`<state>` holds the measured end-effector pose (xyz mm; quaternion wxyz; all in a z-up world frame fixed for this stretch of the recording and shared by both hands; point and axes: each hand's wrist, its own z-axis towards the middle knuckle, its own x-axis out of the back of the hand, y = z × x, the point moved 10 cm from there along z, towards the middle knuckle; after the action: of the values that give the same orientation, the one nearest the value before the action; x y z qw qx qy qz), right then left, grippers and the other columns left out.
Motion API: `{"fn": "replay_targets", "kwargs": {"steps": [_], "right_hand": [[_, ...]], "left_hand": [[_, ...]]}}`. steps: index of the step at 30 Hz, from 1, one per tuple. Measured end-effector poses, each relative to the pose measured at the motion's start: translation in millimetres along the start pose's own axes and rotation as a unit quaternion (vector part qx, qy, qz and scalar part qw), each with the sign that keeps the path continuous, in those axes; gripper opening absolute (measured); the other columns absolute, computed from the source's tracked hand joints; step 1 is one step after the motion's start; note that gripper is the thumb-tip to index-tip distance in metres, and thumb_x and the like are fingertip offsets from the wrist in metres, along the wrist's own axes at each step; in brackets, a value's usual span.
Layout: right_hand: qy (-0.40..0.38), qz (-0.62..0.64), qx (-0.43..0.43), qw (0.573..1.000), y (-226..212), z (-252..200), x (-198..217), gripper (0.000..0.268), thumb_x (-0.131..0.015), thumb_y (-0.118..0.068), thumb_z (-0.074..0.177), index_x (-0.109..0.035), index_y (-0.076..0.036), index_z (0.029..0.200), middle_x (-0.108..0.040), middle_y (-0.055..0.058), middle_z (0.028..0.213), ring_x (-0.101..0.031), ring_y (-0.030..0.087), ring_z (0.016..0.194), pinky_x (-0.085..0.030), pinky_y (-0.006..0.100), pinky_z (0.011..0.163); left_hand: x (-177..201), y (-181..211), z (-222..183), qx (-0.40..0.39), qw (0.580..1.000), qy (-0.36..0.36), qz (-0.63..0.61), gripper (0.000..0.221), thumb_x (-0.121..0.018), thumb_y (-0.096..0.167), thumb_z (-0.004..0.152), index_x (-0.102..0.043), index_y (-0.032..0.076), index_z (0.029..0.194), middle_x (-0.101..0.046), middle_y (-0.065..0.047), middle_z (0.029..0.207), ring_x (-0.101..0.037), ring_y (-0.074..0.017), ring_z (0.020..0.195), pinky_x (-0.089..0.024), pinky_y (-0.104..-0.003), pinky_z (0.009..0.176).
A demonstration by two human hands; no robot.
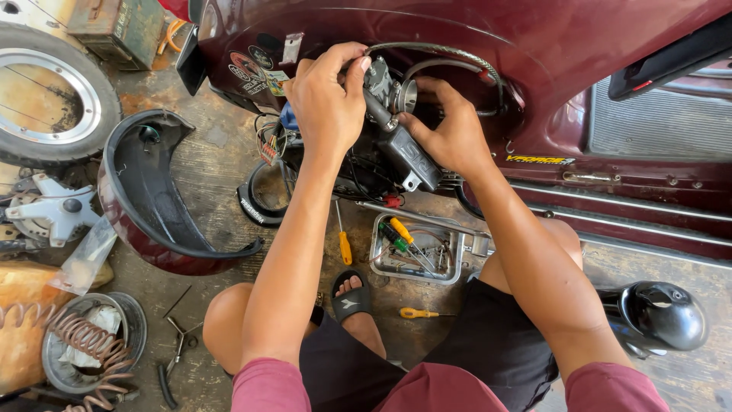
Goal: The person kneels on the workshop floor beside a maroon scooter and uses a screwdriver to loosen fasteners around the engine and carburetor area. They then work the throttle cable and carburetor by hand, detach a black intake manifold component, and finally handle and turn over a small metal part on the floor.
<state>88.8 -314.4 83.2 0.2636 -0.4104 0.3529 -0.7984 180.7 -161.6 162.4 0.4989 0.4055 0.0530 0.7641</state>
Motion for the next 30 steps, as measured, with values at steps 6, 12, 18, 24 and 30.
{"fn": "replay_targets", "kwargs": {"steps": [6,12,18,24,30], "right_hand": [[0.002,0.005,0.006,1.000,0,-1,0,0.050,-0.079,-0.010,0.087,-0.059,0.006,0.130,-0.072,0.020,0.119,-0.070,0.030,0.108,-0.054,0.038,0.095],[0.006,0.007,0.015,1.000,-3,-1,0,0.050,-0.078,-0.009,0.088,-0.058,0.009,0.130,-0.070,0.022,0.121,-0.070,0.032,0.111,-0.055,0.039,0.096],[0.007,-0.001,0.008,1.000,0,-2,0,0.052,-0.079,-0.012,0.088,-0.058,0.008,0.131,-0.071,0.022,0.122,-0.070,0.032,0.110,-0.055,0.039,0.095],[0.013,0.004,0.025,1.000,-2,-2,1,0.049,-0.078,-0.010,0.088,-0.059,0.008,0.130,-0.071,0.022,0.120,-0.070,0.032,0.108,-0.054,0.038,0.095],[0.011,-0.001,0.013,1.000,-1,-1,0,0.050,-0.078,-0.011,0.087,-0.059,0.008,0.129,-0.071,0.022,0.121,-0.070,0.032,0.110,-0.054,0.039,0.097]], "left_hand": [[0,-5,4,-0.001,1.000,-0.019,-0.010,0.008,-0.075,0.022,0.089,-0.078,0.022,0.096,-0.073,0.010,0.078,-0.059,-0.0142,0.076,-0.039,-0.035,0.082],[1,-1,9,-0.016,0.999,-0.038,0.014,0.006,-0.078,0.020,0.087,-0.080,0.020,0.092,-0.069,0.009,0.071,-0.056,-0.0134,0.072,-0.038,-0.035,0.080],[14,12,7,-0.051,0.997,-0.024,-0.048,0.014,-0.077,0.015,0.087,-0.077,0.016,0.101,-0.079,0.006,0.088,-0.068,-0.0122,0.073,-0.046,-0.030,0.081],[14,19,7,-0.073,0.997,-0.012,-0.026,0.010,-0.073,0.015,0.091,-0.074,0.014,0.101,-0.076,0.007,0.092,-0.066,-0.0153,0.078,-0.042,-0.033,0.083],[18,20,11,-0.080,0.994,-0.022,-0.066,0.010,-0.075,0.010,0.088,-0.076,0.009,0.098,-0.074,0.000,0.085,-0.063,-0.0167,0.072,-0.052,-0.030,0.066]]}}
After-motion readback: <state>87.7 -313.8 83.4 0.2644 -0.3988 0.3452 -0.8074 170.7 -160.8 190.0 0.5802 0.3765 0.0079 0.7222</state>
